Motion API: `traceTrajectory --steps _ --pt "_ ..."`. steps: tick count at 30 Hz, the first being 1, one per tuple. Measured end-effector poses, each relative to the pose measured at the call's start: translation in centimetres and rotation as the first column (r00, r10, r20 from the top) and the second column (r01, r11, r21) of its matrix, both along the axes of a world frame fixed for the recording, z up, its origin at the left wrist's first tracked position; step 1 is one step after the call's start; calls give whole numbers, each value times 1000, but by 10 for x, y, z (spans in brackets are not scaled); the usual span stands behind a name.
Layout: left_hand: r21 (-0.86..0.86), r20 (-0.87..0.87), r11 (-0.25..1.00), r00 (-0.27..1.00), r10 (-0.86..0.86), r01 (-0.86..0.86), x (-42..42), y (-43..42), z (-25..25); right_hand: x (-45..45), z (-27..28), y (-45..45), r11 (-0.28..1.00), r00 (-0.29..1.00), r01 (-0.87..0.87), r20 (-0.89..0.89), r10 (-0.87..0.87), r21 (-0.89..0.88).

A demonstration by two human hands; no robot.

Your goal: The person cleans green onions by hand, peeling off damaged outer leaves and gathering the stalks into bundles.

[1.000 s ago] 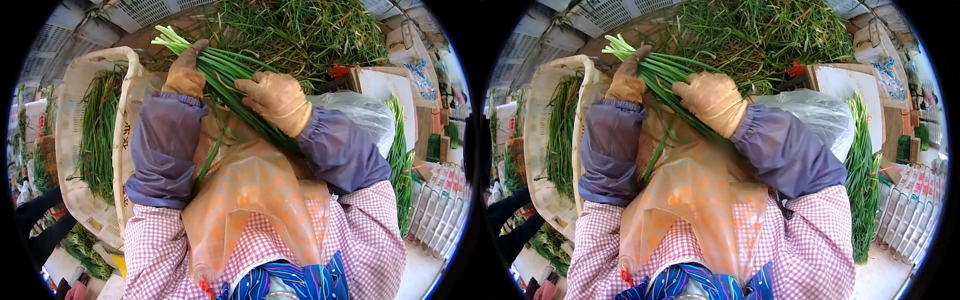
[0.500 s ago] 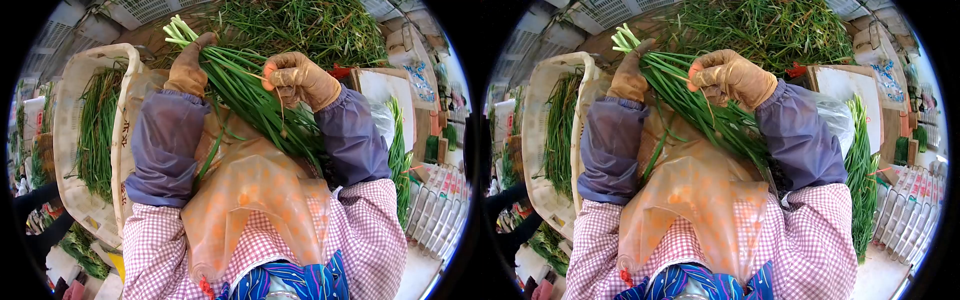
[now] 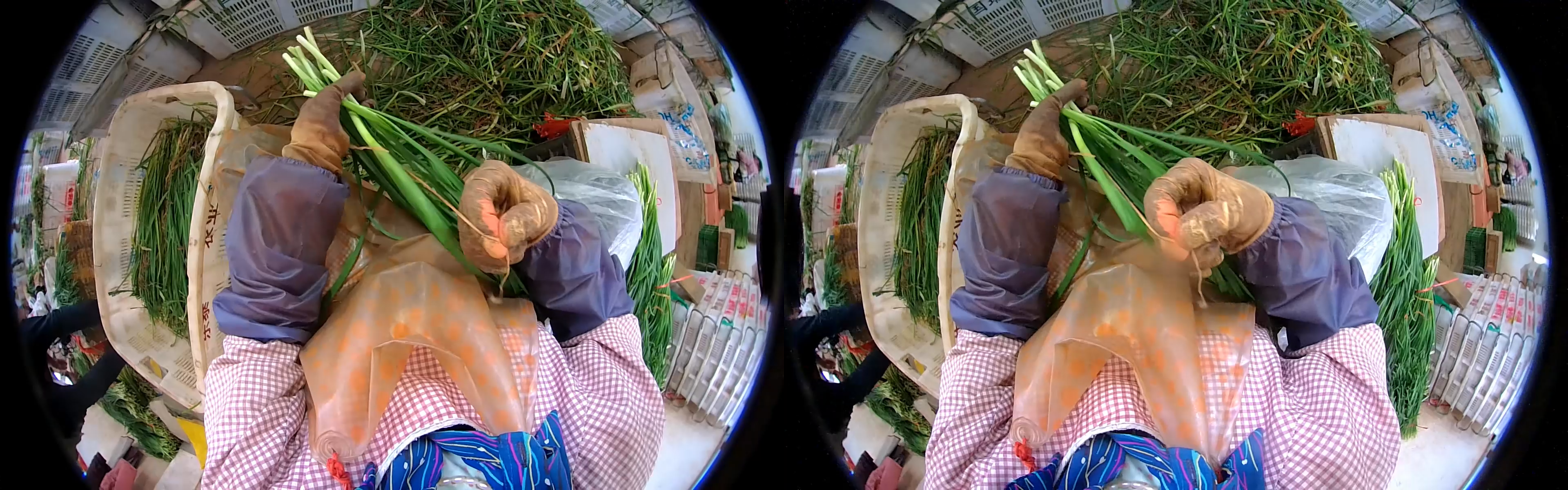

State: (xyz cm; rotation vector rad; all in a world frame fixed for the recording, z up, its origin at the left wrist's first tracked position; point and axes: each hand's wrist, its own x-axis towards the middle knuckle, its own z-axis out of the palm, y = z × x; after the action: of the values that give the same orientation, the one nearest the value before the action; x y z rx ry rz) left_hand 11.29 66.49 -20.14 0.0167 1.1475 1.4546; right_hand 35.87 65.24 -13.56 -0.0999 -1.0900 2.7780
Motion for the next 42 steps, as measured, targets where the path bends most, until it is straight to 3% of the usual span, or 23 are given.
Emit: traceTrajectory --steps 6,10,11,13,16,17,18,20,21,23,24,28,29,30,31,33,34,35,36,38,40,41,42 --pt "-76 -37 997 999 20 -23 1 6 -11 10 7 -11 990 998 23 54 -15 -138" --pt "-245 -10 968 999 43 -44 -11 3 -9 19 18 4 937 908 -127 -342 242 325" --pt "-257 -45 965 998 37 -48 -9 4 -9 40 21 -2 915 961 199 -254 -112 352" --pt "-242 -74 970 997 -6 -12 -11 6 -17 74 35 1 769 868 494 -178 -464 406" --pt "-189 -75 978 992 -103 87 -19 4 -32 71 82 52 355 407 783 12 -914 511" --pt "-187 -81 978 991 -105 88 -17 5 -31 59 70 84 147 428 487 -88 -900 861" --pt "-235 -104 969 989 -106 79 -15 7 -29 47 55 106 -137 485 88 -163 -859 987" --pt "-284 -121 957 987 -101 63 -12 11 -27 1 36 76 -164 640 175 -238 -730 971" --pt "-247 -89 964 989 -118 93 -12 8 -26 -22 34 51 50 744 26 14 -668 998" --pt "-173 -149 970 969 -198 172 -20 -1 -34 -62 5 21 -298 881 -24 -121 -457 954" --pt "-178 -150 969 969 -197 170 -19 -2 -33 -81 8 9 -365 877 -269 70 -475 891" --pt "-144 6 978 988 -153 152 -12 -2 -17 -105 -29 15 -535 878 -373 101 -469 758" --pt "-26 23 962 963 -270 271 -13 -3 -18 -103 -29 19 -544 896 -329 75 -437 772" --pt "96 26 919 922 -386 382 -12 -4 -20 -99 -29 24 -542 896 -337 85 -437 770" --pt "144 -91 939 949 -303 313 -8 -3 -22 -94 -28 29 -381 895 -288 106 -432 878" --pt "83 -43 950 954 -298 301 -6 0 -18 -82 -20 38 48 909 -199 202 -365 979" --pt "17 -5 958 958 -285 286 -6 1 -17 -74 -7 39 48 907 -201 204 -367 978" --pt "18 -5 958 958 -287 287 -6 1 -17 -64 10 39 465 879 -198 366 -304 863" --pt "3 -29 963 963 -268 268 -5 2 -18 -53 22 40 794 856 -166 485 -179 585" --pt "-24 -80 974 970 -228 227 -5 3 -17 -26 32 51 735 907 137 214 -363 664" --pt "-30 -128 974 966 -225 223 -4 -1 -12 7 45 74 845 932 361 -124 -341 395" --pt "-33 -175 975 959 -222 220 -2 -3 -10 19 44 89 843 929 368 -124 -347 394" --pt "-33 -177 974 957 -228 226 -1 -3 -9 27 41 111 705 868 435 -53 -493 560"
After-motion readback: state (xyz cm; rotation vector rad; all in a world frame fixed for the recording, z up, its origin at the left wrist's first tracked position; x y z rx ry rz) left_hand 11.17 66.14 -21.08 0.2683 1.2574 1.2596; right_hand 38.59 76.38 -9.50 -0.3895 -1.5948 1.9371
